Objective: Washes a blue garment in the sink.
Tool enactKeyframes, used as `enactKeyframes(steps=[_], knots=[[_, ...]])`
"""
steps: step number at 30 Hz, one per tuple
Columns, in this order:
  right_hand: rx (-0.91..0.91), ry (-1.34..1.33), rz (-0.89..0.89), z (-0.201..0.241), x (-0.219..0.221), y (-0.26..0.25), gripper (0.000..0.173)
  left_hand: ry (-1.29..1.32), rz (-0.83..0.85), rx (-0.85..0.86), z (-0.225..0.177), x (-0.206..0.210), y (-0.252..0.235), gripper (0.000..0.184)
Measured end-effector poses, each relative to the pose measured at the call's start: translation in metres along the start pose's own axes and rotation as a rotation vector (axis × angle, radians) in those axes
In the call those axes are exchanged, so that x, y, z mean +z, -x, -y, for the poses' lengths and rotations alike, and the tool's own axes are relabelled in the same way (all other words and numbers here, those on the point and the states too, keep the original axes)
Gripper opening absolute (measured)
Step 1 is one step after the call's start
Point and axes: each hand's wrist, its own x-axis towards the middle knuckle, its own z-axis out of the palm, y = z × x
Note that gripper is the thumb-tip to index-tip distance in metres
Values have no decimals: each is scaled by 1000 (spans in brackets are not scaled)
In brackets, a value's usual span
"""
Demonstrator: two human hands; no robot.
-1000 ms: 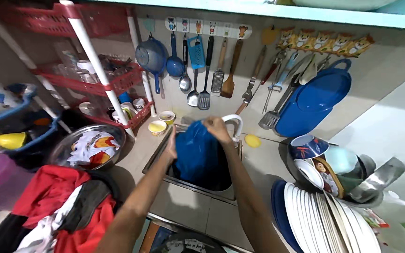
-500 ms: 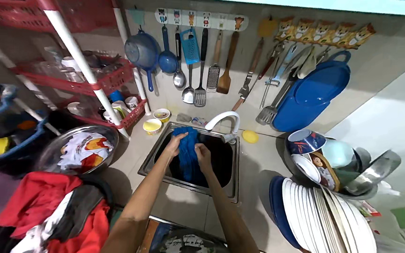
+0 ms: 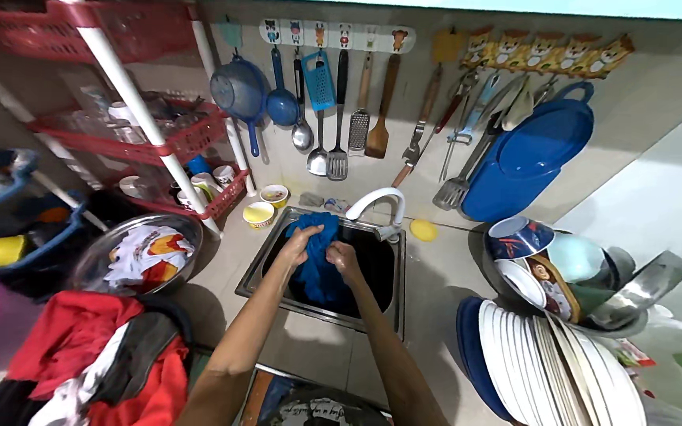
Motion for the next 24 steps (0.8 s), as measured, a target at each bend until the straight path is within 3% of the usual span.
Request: enactKeyframes(steps=[2,4,6,7,10,12,16,18,21,24], knots=[[99,292,124,-14,11,-6,25,-56,48,-8,-3,13,6,24],[198,490,289,-8,12,-9,38,-98,95,-26,0,17,4,27],[266,518,404,13,5,-5,42,-66,97,-42,2,14,1,24],[301,408,386,19,-1,-2,41,-61,103,-52,0,9,-3,23],[360,30,130,11,-26,2,41,-232,145,-102,-10,-12,-22,30],[382,-70,-124,6,-46,-4,42,-502,147,-166,-12,-31,-38,44],[415,112,-482,-30,-93,-31,57,-1041,60,-331,15,-84,-74,76],[413,365,-403,-42,-104,-36,57,-1253,0,-387,25,-94,-81,81],[488,645,-77,-59,-88,-35,58,-1462,-69,-403,54,-96,-85,88],[476,781,71,-94,-50,-33,83,-1529,29,-323,99,-89,-85,129]])
